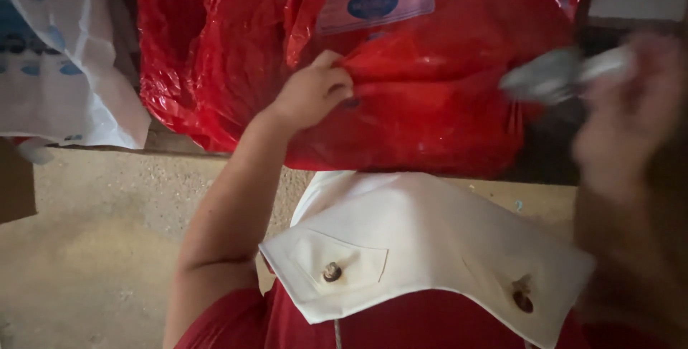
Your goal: Using a hand stamp to apply markings to a stack of red plastic packaging bags in a repetitive manner.
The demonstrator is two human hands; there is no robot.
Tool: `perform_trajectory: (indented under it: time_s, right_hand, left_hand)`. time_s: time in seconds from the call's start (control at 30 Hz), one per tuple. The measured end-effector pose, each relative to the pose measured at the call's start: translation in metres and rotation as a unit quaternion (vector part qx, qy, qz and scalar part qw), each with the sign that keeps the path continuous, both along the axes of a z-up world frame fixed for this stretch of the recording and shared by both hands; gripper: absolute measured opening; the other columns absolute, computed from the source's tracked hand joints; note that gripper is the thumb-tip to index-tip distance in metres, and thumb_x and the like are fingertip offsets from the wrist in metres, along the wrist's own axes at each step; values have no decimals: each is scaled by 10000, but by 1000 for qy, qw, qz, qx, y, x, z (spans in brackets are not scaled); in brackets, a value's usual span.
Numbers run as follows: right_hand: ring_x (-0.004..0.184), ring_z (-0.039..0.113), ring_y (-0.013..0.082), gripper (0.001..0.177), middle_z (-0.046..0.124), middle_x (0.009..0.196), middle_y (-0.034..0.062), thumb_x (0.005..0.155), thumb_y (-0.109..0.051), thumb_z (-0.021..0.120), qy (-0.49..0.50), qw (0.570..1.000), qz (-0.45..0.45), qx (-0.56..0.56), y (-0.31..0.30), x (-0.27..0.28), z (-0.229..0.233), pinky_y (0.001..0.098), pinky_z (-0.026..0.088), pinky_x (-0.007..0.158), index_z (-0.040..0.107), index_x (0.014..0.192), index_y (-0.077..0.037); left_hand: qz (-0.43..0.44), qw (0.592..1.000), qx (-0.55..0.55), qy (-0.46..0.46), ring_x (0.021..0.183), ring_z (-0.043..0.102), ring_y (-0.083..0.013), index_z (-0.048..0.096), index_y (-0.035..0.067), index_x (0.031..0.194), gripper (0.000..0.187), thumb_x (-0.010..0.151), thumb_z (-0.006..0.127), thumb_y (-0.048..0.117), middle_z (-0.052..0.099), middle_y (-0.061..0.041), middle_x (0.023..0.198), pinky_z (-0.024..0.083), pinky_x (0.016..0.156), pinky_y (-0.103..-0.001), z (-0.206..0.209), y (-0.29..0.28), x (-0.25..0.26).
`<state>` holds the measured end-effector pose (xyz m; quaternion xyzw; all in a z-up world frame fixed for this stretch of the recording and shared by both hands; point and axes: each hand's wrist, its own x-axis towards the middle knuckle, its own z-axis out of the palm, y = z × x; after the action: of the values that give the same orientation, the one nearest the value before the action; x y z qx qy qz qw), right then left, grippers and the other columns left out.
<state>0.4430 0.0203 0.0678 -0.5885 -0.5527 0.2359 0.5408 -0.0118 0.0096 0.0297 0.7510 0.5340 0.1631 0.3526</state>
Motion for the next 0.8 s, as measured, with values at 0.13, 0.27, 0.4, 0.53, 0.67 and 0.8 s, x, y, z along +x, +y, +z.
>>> perform_trajectory:
  time_s: [0.13,0.27,0.4,0.53,0.67,0.8]
  right_hand:
    - [1145,669,350,438,686,1303,218,972,-116,797,-238,925,295,39,-48,-91,37,433,547,1016,643,1346,50]
    - [972,675,202,528,687,1080,41,899,-325,843,-303,910,261,108,-34,-132,-16,333,567,888,698,1372,-139]
    - [948,679,238,456,675,1035,63,951,-303,779,-309,901,264,155,-26,-155,-41,368,595,853,679,1356,-119]
    - [1040,666,316,447,652,1128,140,961,-264,803,-283,909,256,166,-24,-163,-36,430,584,906,668,1351,-92]
    - [1066,679,392,420,682,1161,217,961,-66,803,-169,932,305,103,-10,-151,-2,463,578,905,653,1348,-2]
    - [1125,617,243,443,612,1255,178,1033,19,722,15,971,234,-39,-10,-121,22,354,572,960,557,1443,-10]
  left_hand:
    - [38,998,-34,-45,1026,637,-315,671,110,960,153,1011,569,212,530,-102,1270,478,932,-419,7,5,-1]
    - [67,998,2,-11,1104,678,-432,710,180,1076,164,1040,641,325,573,-68,1360,590,883,-511,-26,7,-4]
    - [49,998,20,-24,1068,669,-483,689,163,1092,235,958,745,348,551,-110,1379,590,854,-574,7,-7,2]
    - [19,998,23,56,962,709,-473,543,259,1201,580,782,904,433,432,-37,1452,616,855,-582,22,-15,9]
    - [39,992,98,75,889,724,-445,511,236,1174,401,892,797,227,492,-38,1351,633,761,-559,-12,-14,7]
    - [64,993,96,25,888,713,-453,530,233,1015,145,996,656,164,537,-21,1284,619,716,-547,-20,-15,5]
